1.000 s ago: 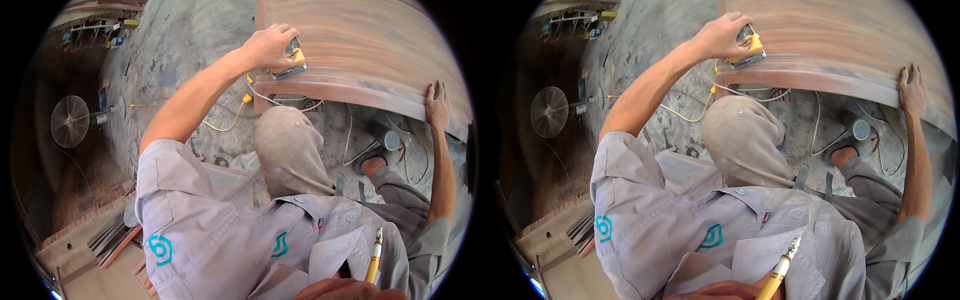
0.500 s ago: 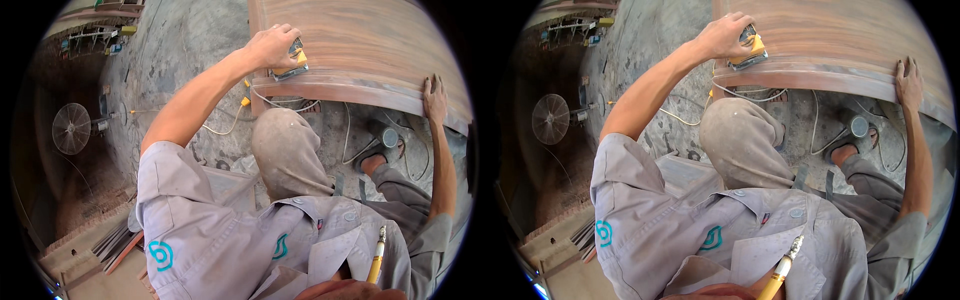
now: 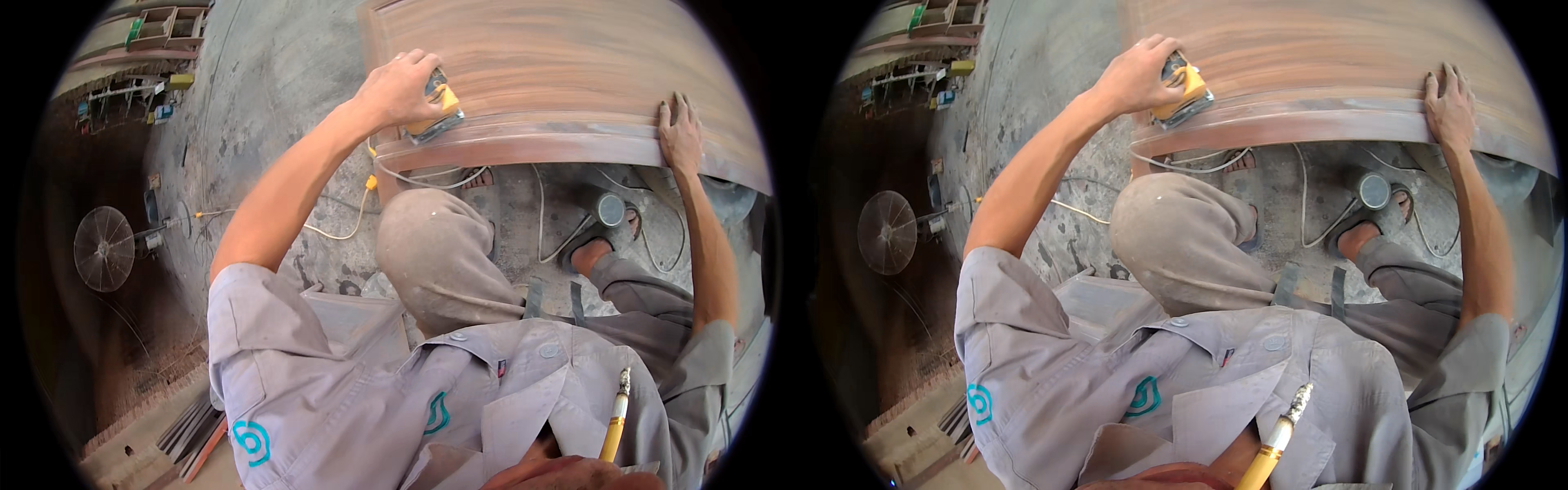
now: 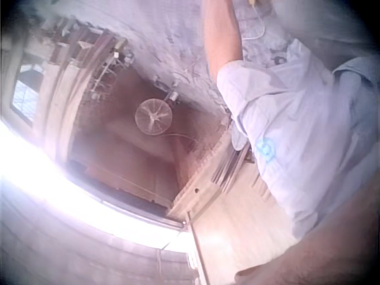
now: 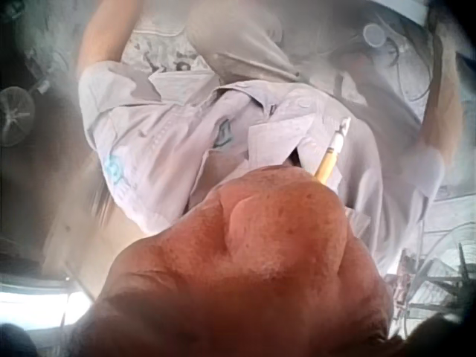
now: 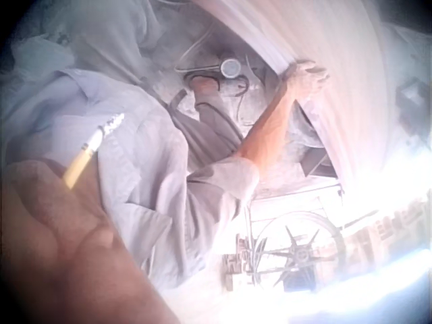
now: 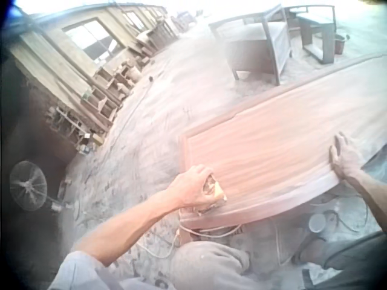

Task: The person uses an electric sander to smooth the surface of a large wooden panel. They move the sander systematically across the panel's face and edges while sitting on the floor.

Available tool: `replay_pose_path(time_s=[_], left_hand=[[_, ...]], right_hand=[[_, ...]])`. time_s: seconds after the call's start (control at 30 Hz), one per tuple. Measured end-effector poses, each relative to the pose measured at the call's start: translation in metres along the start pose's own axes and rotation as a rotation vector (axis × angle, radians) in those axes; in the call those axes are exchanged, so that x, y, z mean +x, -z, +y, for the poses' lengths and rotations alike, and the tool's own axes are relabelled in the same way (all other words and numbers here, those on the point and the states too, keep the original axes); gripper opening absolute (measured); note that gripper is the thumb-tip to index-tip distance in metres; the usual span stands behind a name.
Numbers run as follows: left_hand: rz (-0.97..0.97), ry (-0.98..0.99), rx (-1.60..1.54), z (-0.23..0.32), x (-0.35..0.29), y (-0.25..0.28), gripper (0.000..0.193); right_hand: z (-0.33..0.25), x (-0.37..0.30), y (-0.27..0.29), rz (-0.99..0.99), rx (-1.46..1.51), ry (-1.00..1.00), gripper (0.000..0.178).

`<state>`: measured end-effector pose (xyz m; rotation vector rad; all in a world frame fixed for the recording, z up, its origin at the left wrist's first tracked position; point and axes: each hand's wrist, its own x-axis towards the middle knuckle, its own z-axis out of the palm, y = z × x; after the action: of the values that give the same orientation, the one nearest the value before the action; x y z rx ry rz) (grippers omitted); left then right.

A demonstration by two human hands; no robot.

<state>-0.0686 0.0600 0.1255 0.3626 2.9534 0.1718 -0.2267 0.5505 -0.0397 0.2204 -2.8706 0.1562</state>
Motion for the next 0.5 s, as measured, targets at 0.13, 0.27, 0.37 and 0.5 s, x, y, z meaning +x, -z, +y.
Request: replay_pose_path(time_s=[0.13,0.27,0.37,0.5], left_hand=[[-0.027,-0.061,0.011,0.019,0.021,0.005,0.054],[-0.009,-0.162,0.037,0.053,0.073,0.002,0.051],[-0.037,-0.175,0.015,0.076,0.109,0.006,0.057],[-0.003,-0.148,-0.028,0.097,0.146,-0.001,0.064]], right_hand=[[-0.004,0.000,-0.001,0.018,0.013,-0.003,0.058],[0.000,-0.002,0.001,0.018,0.006,-0.016,0.057],[0.001,-0.002,0.000,0.011,0.018,-0.017,0.057],[-0.012,-0.002,0.003,0.006,0.034,-0.007,0.057]])
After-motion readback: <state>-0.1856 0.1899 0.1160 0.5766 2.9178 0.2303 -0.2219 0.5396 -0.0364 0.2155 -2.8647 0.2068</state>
